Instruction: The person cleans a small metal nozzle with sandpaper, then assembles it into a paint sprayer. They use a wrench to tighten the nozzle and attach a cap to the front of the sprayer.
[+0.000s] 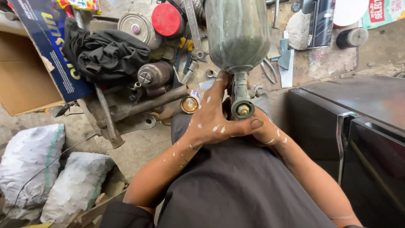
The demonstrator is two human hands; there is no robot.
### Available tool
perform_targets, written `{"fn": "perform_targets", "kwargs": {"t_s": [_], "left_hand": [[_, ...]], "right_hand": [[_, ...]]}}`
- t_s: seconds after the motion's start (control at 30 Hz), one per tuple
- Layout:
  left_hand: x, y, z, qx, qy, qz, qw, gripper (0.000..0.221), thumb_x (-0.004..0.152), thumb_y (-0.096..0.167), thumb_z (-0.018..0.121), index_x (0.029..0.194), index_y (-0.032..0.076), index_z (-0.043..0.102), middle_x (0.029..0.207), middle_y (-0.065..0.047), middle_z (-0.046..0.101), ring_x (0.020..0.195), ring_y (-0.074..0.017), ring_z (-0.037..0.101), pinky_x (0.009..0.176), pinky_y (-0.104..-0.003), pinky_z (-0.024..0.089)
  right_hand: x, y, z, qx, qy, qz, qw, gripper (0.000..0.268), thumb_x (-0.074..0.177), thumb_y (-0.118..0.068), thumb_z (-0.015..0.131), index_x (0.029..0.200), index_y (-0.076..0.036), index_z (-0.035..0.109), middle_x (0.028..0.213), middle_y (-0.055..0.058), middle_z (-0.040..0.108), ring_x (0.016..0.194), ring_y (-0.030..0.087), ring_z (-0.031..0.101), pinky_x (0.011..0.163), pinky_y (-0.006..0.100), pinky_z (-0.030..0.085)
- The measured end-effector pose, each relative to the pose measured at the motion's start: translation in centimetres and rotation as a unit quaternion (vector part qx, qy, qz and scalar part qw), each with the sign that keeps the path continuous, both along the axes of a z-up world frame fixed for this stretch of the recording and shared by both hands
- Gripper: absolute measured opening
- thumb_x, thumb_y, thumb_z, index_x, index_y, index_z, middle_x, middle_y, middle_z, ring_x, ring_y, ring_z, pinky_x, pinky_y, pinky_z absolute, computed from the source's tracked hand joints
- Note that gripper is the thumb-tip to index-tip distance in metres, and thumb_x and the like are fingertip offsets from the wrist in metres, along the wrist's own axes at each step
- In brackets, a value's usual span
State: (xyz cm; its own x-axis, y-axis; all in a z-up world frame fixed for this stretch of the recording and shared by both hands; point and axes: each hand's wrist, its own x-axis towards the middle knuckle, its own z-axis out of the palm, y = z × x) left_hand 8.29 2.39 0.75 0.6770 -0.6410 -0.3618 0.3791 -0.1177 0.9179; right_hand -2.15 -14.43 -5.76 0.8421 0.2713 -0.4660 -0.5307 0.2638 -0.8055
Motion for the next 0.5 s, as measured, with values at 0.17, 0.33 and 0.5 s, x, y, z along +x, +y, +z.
{"fn": "perform_targets", "kwargs": {"t_s": [0.17,0.33,0.5], "left_hand": [[-0.1,0.3,-0.5,-0.022,-0.018,0.03,0.999,0.088,0.069,0.043,0.089,0.134,0.001,0.049,0.114,-0.019,0.064,0.112,-0.0311,0.063,0.101,-0.058,0.051],[-1.0,-0.2,-0.6,-0.004,-0.095,0.043,0.995,0.092,0.07,0.037,0.079,0.146,0.003,0.039,0.125,-0.013,0.065,0.113,-0.0266,0.067,0.098,-0.039,0.056],[-0.9,-0.2,0.3,0.019,-0.118,0.033,0.992,0.102,0.07,0.04,0.077,0.151,-0.002,0.032,0.141,-0.022,0.06,0.126,-0.035,0.065,0.106,-0.042,0.052]], "right_hand": [[0.3,0.4,-0.1,-0.012,0.003,0.035,0.999,0.051,0.068,-0.011,0.083,0.113,0.001,0.064,0.1,0.01,0.071,0.091,0.018,0.064,0.081,0.034,0.055],[-0.3,0.0,-0.8,-0.035,0.006,0.061,0.998,0.057,0.067,-0.009,0.081,0.119,0.0,0.06,0.106,0.01,0.071,0.094,0.019,0.064,0.086,0.033,0.054],[-1.8,-0.3,-2.9,0.022,0.053,0.036,0.998,0.071,0.066,-0.005,0.081,0.131,0.001,0.055,0.121,0.011,0.067,0.108,0.02,0.06,0.097,0.034,0.049]]}}
